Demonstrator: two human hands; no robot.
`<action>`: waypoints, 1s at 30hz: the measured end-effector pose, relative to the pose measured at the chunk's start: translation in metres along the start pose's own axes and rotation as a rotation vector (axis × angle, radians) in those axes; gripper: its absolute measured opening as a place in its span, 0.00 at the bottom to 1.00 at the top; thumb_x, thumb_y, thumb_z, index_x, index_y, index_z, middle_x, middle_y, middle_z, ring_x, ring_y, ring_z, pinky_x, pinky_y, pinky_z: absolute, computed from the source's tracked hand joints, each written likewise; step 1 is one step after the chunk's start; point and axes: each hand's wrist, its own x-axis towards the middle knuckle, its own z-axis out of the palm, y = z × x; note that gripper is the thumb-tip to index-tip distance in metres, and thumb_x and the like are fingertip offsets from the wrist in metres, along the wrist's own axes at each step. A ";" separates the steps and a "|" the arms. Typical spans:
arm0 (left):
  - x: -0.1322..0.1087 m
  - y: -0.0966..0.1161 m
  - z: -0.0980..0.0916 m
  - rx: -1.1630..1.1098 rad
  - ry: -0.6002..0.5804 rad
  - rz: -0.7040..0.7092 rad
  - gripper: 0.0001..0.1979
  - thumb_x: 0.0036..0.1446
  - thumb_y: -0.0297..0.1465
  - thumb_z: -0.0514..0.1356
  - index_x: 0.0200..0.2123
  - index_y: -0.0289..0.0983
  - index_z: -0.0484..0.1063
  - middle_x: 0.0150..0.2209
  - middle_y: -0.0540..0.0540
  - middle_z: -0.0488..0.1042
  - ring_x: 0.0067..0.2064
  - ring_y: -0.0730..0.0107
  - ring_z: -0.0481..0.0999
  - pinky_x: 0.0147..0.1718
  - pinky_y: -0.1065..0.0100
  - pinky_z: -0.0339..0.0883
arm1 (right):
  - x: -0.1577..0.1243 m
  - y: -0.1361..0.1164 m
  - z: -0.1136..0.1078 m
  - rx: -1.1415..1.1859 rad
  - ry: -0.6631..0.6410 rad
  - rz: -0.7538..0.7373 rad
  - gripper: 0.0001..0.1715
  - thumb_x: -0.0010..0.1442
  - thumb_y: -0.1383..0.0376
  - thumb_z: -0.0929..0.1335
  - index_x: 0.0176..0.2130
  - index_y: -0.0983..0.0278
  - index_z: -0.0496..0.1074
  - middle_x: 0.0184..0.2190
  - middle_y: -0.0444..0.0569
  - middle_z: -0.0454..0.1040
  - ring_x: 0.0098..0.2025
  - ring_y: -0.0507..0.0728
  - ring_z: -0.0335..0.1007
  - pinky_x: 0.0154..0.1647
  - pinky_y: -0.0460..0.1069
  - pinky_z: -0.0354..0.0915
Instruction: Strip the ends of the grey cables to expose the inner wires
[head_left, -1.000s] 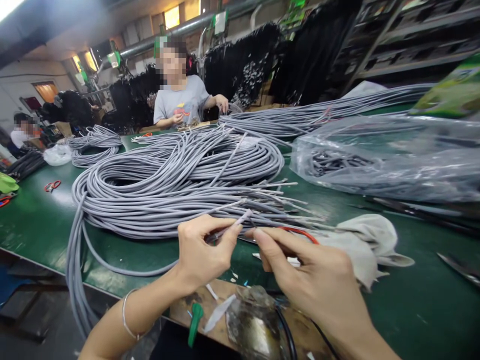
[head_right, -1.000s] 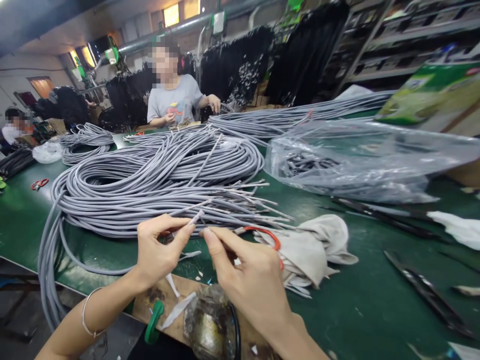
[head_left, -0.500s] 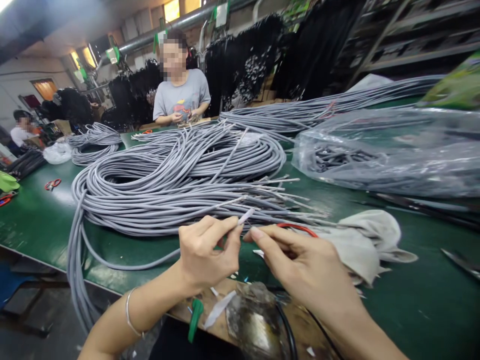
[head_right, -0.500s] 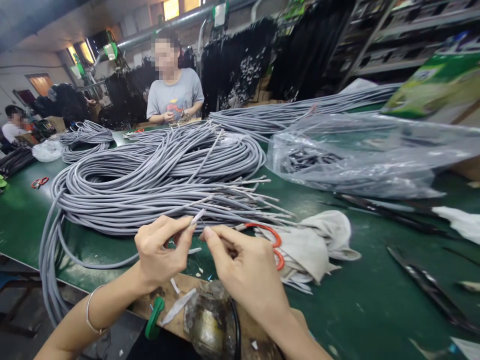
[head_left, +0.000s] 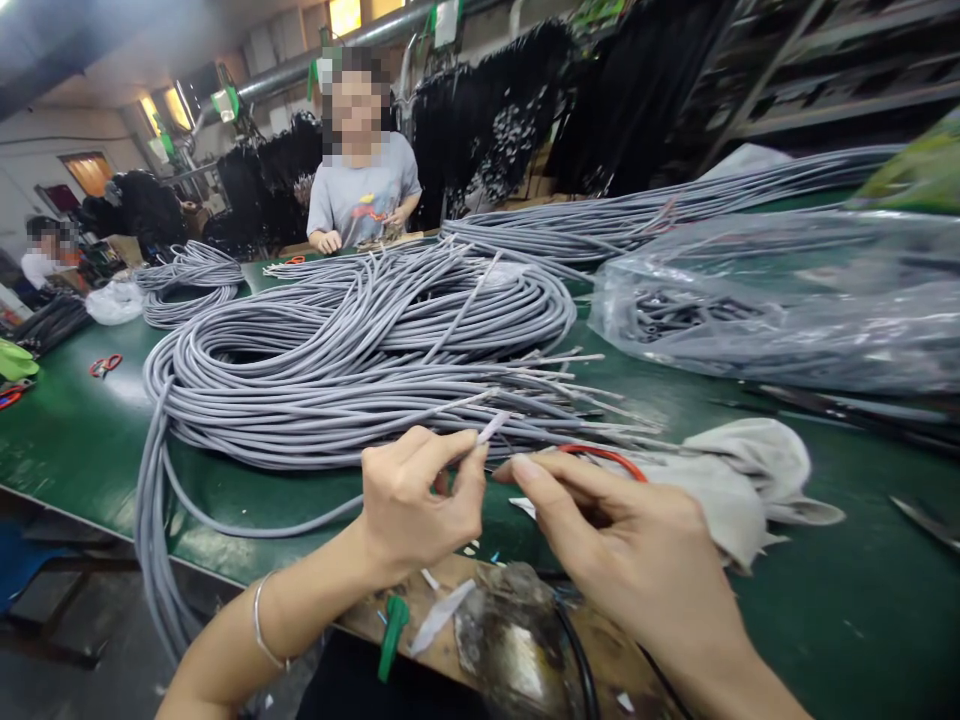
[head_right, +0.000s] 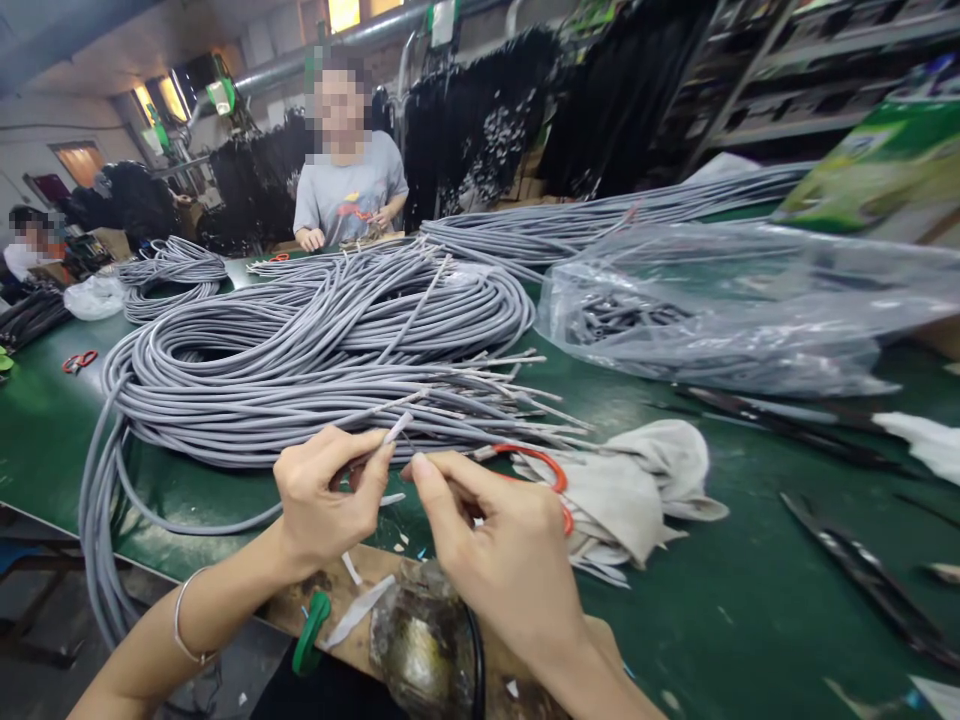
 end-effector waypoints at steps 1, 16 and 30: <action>-0.001 0.001 0.001 0.006 -0.002 0.024 0.08 0.55 0.25 0.56 0.28 0.33 0.75 0.17 0.50 0.72 0.15 0.79 0.64 0.15 0.75 0.58 | 0.001 -0.001 0.000 0.007 0.003 0.018 0.17 0.57 0.58 0.63 0.22 0.63 0.72 0.11 0.41 0.60 0.13 0.48 0.52 0.13 0.44 0.52; 0.002 0.002 0.000 -0.025 -0.010 -0.036 0.08 0.54 0.26 0.56 0.27 0.33 0.75 0.16 0.50 0.71 0.16 0.78 0.64 0.15 0.74 0.59 | 0.003 -0.010 -0.003 0.015 -0.023 0.011 0.19 0.57 0.58 0.62 0.21 0.63 0.71 0.11 0.42 0.61 0.13 0.48 0.51 0.13 0.45 0.50; 0.000 0.003 0.003 -0.009 -0.003 -0.018 0.08 0.54 0.26 0.56 0.27 0.33 0.75 0.17 0.50 0.73 0.16 0.78 0.65 0.16 0.75 0.60 | 0.004 -0.007 -0.002 0.057 -0.004 0.066 0.16 0.55 0.60 0.62 0.20 0.63 0.68 0.11 0.41 0.59 0.13 0.49 0.53 0.12 0.44 0.51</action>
